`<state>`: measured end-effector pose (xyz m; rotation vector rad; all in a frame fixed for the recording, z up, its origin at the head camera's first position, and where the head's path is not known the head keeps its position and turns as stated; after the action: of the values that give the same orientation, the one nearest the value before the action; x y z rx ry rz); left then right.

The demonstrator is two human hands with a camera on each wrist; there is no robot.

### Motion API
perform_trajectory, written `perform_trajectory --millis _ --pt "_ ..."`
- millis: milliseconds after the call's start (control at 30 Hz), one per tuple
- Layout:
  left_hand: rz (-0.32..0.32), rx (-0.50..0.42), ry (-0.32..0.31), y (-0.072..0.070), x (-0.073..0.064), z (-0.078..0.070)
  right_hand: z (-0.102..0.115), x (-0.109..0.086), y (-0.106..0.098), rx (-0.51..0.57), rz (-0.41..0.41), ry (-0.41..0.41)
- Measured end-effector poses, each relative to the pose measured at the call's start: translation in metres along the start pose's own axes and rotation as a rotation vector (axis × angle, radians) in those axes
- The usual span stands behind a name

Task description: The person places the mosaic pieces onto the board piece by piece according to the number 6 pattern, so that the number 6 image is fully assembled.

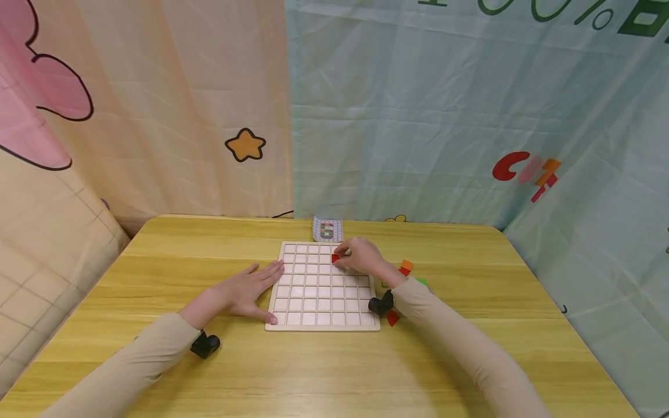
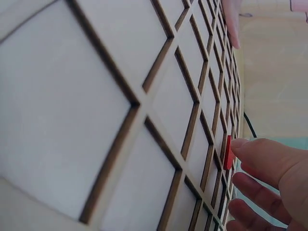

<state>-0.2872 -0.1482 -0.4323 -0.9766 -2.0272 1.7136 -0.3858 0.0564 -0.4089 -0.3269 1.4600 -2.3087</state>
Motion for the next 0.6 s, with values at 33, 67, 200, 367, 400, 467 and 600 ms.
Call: perform_trajectory --millis 33,67,200,367,400,467,600 --pt "0.0 0.0 0.001 0.0 0.0 0.0 -0.001 -0.001 -0.001 0.0 0.0 0.002" --pt "0.001 0.0 0.0 0.001 0.0 0.0 -0.002 -0.003 -0.003 0.006 0.0 0.008" --pt "-0.004 0.0 0.005 0.0 0.001 0.0 -0.007 -0.01 -0.013 0.008 -0.018 0.009" --pt "-0.012 0.005 0.011 -0.001 0.001 0.0 -0.017 -0.02 -0.029 -0.01 -0.068 -0.008" --pt "-0.012 0.007 0.011 -0.001 0.001 0.0 -0.02 -0.022 -0.032 -0.013 -0.078 -0.008" --pt "-0.009 0.011 0.01 -0.001 0.001 0.0 -0.025 -0.027 -0.038 -0.009 -0.097 -0.007" --pt "-0.006 0.019 0.009 0.0 0.001 0.0 -0.036 -0.038 -0.05 -0.003 -0.128 0.002"
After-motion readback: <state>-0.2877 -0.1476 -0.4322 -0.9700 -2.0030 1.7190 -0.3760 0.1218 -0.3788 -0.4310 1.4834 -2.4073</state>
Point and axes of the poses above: each hand's wrist, its own x-axis towards the middle knuckle, its own y-axis out of the palm, z = x × y, the point moved 9 cm from there along x, towards the middle knuckle, and after that the axes turned 2 degrees about -x, right-handed, at the moved point
